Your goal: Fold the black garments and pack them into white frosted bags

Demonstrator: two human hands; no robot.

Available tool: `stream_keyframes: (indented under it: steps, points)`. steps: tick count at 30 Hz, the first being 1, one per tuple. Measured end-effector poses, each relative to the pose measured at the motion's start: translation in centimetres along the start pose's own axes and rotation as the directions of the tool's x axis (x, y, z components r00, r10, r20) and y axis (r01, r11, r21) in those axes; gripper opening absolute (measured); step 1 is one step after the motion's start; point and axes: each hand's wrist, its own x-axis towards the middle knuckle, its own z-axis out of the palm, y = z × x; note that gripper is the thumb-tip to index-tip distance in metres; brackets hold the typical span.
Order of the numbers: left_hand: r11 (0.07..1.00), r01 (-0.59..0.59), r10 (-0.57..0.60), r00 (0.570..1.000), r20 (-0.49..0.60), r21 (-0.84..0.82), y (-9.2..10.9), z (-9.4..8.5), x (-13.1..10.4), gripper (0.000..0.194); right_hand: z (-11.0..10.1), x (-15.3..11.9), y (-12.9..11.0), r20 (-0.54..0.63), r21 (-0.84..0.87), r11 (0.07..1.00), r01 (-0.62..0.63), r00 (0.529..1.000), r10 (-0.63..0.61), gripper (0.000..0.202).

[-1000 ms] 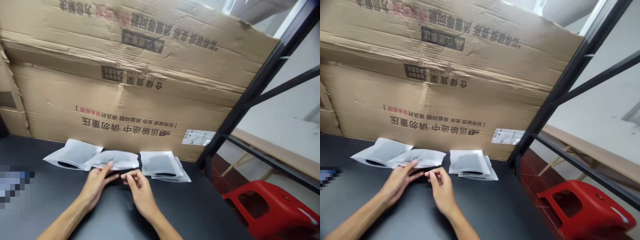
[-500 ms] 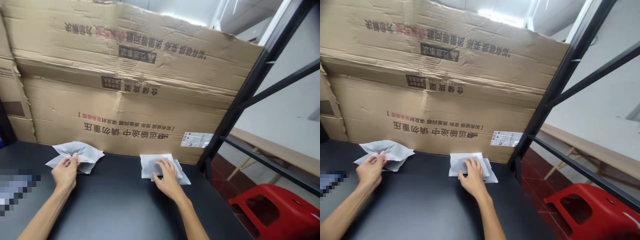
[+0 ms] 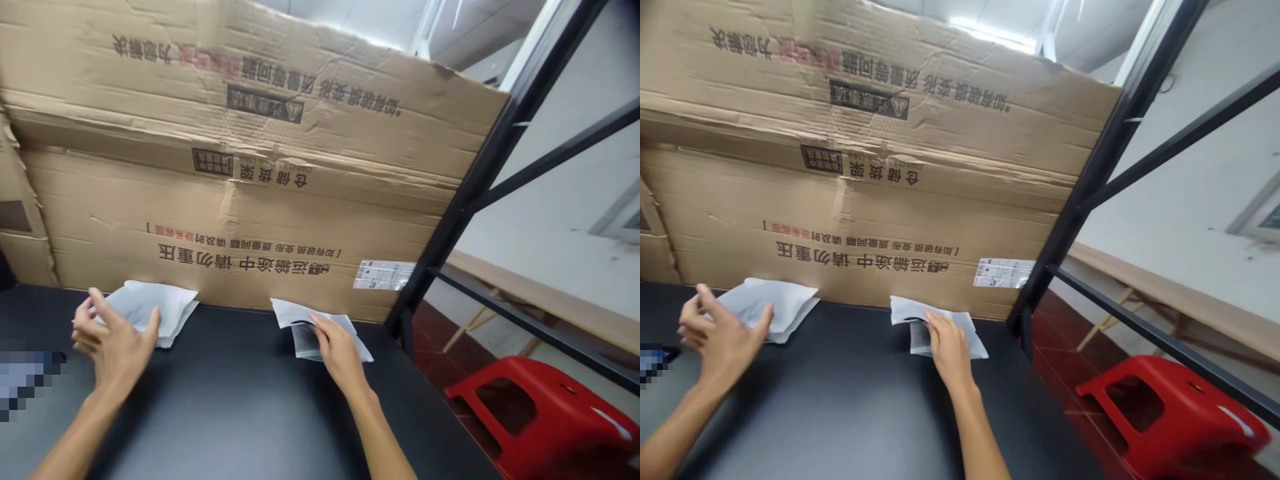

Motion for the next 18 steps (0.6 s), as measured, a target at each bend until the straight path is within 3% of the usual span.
stream_keyframes:
  steps: [2,3,4,6,8,9,11,13,15,18]
  points:
    - [0.965,-0.248,0.252,0.967,0.046,-0.086,1.1,0.9,-1.7,0.106,0.0,-0.1,-1.9,0.020,0.069,0.997,0.044,0.999,-0.046,0.038]
    - [0.920,-0.342,0.369,0.920,0.133,-0.192,1.5,1.4,-2.7,0.099,0.1,-0.3,-3.1,0.063,0.125,0.990,0.069,0.995,-0.078,0.037]
    - [0.865,-0.399,0.475,0.846,0.240,-0.304,1.7,1.9,-3.6,0.092,0.3,-0.7,-4.3,0.127,0.197,0.976,0.091,0.985,-0.117,0.035]
    - [0.778,-0.397,0.613,0.650,0.450,-0.487,1.8,2.4,-5.0,0.076,1.1,-1.5,-6.6,0.259,0.354,0.930,0.102,0.944,-0.202,0.033]
    - [0.766,-0.285,0.636,0.470,0.613,-0.577,1.7,2.3,-5.6,0.056,2.3,-2.4,-8.2,0.293,0.454,0.887,0.081,0.927,-0.234,0.034]
    - [0.780,-0.212,0.617,0.414,0.669,-0.588,1.8,2.0,-5.6,0.047,2.8,-2.7,-8.7,0.261,0.475,0.876,0.082,0.938,-0.229,0.035]
    - [0.819,-0.072,0.552,0.371,0.747,-0.569,1.9,1.4,-5.3,0.036,3.6,-3.1,-9.1,0.166,0.471,0.871,0.137,0.956,-0.240,0.032]
    - [0.837,0.027,0.499,0.372,0.783,-0.547,2.3,1.0,-5.0,0.033,3.9,-3.2,-9.0,0.126,0.413,0.880,0.234,0.942,-0.310,0.029]
    - [0.827,0.095,0.484,0.382,0.787,-0.555,2.8,0.9,-4.9,0.035,3.7,-3.2,-8.8,0.170,0.329,0.901,0.281,0.921,-0.349,0.028]
    - [0.807,0.155,0.475,0.403,0.783,-0.569,3.0,1.3,-5.3,0.037,3.6,-3.2,-8.7,0.289,0.240,0.945,0.224,0.913,-0.289,0.063]
